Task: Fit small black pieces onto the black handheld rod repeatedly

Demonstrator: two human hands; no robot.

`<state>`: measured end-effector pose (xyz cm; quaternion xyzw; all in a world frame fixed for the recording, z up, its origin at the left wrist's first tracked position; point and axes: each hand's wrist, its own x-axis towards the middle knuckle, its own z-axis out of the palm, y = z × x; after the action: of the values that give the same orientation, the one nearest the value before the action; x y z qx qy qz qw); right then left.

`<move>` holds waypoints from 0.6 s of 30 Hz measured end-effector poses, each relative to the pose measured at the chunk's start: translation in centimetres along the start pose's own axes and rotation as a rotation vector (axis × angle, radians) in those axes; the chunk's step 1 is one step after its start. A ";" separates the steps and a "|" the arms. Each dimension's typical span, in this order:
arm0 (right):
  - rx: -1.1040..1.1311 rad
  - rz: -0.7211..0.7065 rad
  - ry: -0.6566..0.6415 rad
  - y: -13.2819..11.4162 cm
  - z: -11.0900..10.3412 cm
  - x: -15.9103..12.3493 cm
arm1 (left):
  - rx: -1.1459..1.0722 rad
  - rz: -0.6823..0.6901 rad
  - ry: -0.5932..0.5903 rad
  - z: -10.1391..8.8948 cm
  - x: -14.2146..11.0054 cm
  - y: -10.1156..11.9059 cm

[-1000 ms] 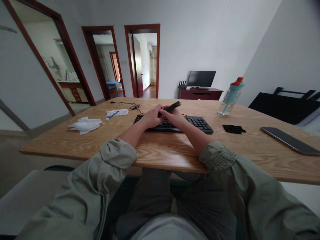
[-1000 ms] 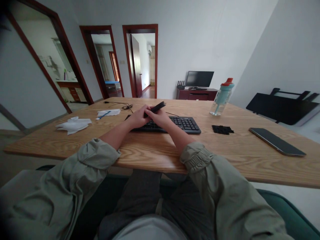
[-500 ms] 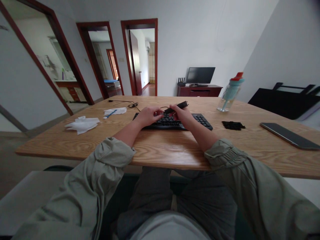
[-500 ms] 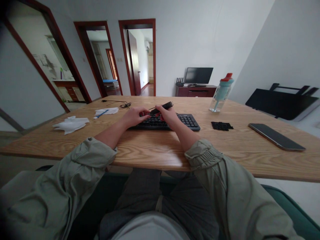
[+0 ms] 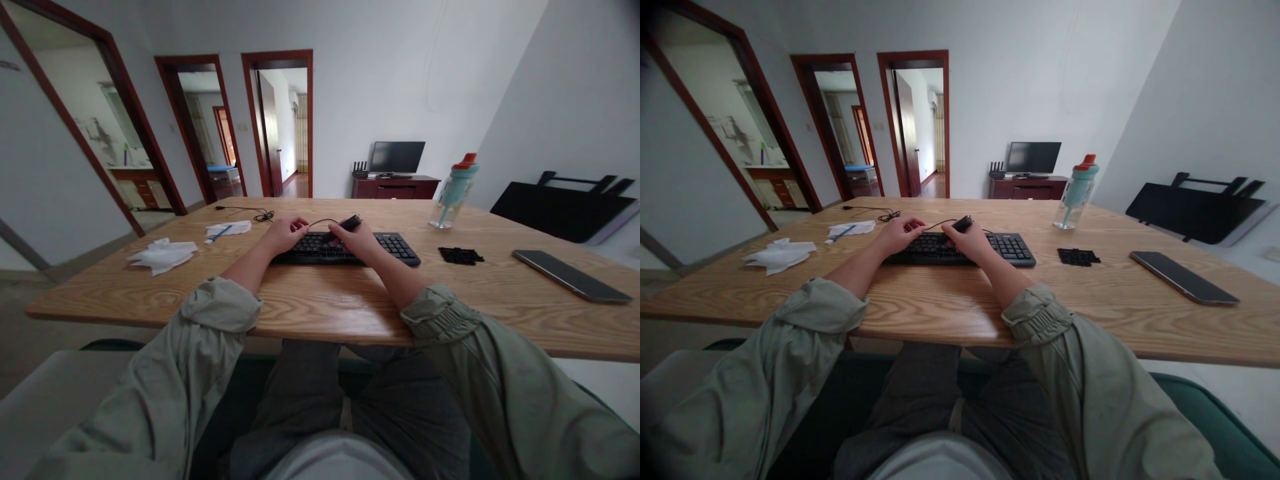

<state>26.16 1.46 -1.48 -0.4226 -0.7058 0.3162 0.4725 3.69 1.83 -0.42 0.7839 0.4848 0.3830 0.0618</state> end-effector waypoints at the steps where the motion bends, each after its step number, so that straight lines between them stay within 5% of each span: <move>1: -0.037 -0.007 -0.006 0.0 0.0 0.0 | 0.013 -0.013 0.002 0.0 0.1 -0.3; 18: -0.126 0.008 -0.047 -0.4 -0.4 -0.3 | 0.040 -0.036 -0.071 0.2 0.1 -0.7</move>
<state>26.47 1.06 -1.15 -0.4467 -0.7337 0.2827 0.4268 3.35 2.29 -0.86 0.7891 0.5040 0.3442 0.0702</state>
